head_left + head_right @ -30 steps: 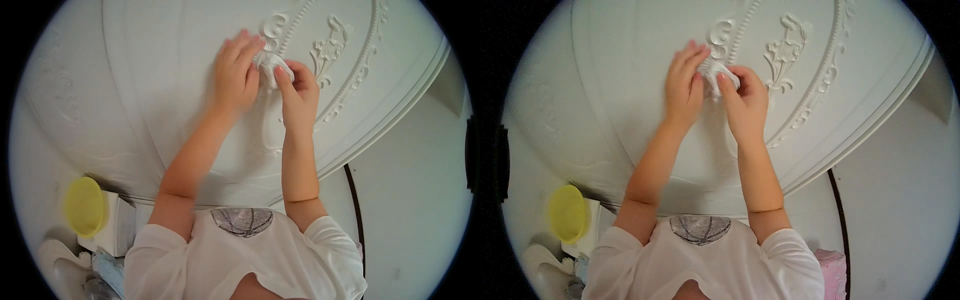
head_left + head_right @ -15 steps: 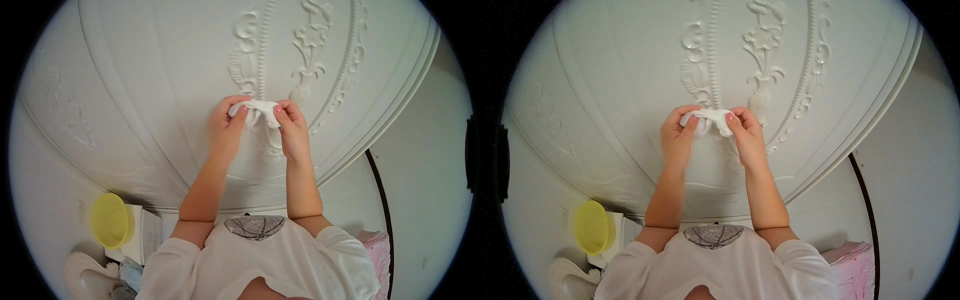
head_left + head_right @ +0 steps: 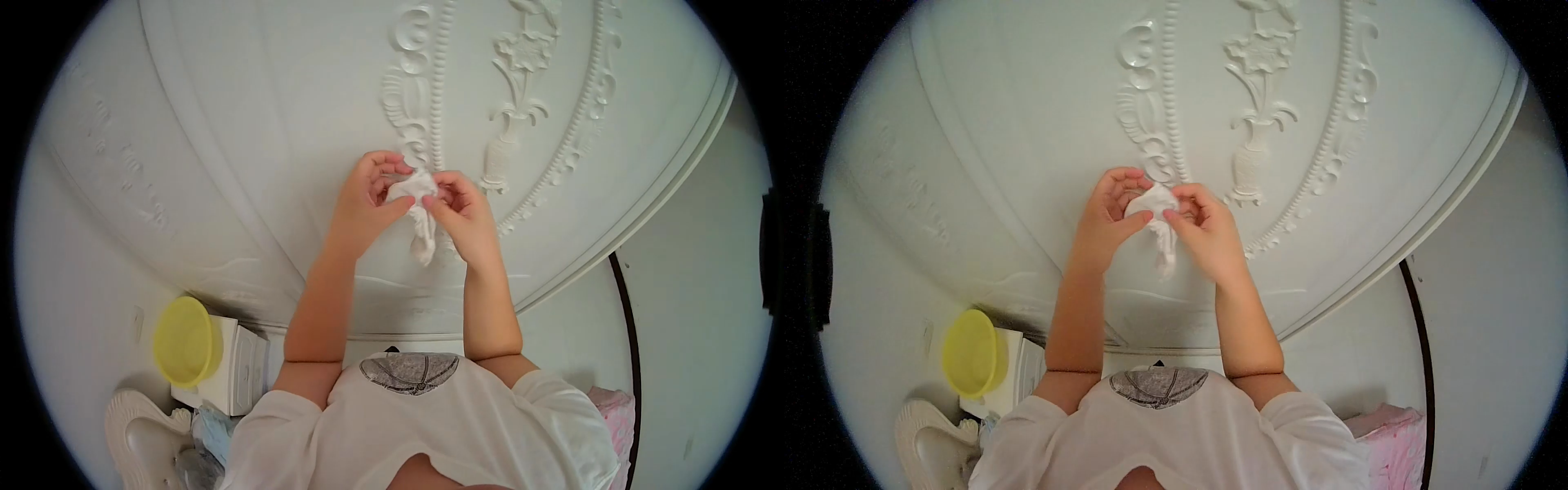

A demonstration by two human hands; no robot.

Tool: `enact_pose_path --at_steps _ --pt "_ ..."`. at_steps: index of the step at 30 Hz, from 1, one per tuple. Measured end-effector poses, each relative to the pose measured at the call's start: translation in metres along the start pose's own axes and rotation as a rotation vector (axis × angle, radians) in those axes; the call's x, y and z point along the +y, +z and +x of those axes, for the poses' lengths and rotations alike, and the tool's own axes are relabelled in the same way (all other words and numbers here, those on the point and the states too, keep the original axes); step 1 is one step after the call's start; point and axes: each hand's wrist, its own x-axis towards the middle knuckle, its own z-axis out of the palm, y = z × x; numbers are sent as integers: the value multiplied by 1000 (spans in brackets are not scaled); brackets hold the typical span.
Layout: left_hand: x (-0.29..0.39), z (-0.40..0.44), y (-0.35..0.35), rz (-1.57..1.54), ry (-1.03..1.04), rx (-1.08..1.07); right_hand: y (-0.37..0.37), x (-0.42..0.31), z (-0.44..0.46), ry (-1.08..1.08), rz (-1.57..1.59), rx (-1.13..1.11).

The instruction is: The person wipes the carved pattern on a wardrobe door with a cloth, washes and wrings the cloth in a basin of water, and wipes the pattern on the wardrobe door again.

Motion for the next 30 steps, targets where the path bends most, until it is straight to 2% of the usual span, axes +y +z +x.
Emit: enact_pose_path --at_steps 3,6,8,12,15,17,21,24,26,29,30 --pt "-5 3 -7 4 -78 -73 -4 11 6 -47 113 46" --pt "-1 -1 -10 97 -58 -42 0 11 10 -54 191 13" --pt "0 -2 -9 38 -21 -19 1 14 10 -34 211 -47" --pt "8 -6 -10 57 -108 -61 6 16 9 -67 70 -19" --pt "-4 -5 -5 190 134 -47 16 10 7 -220 -204 65" --pt "-5 -6 -11 326 68 -46 13 14 10 -370 -422 132" --pt "0 -9 -10 541 1 -8 9 15 11 -397 -365 208" --pt "12 -11 2 434 162 -60 8 13 9 -340 -299 227" --pt "11 -9 -4 574 150 -141 10 12 7 -271 -208 286" --pt "4 -7 -7 685 183 -159 2 18 9 -392 -427 318" --pt "2 -7 -7 705 201 -147 1 14 8 -316 -359 315"
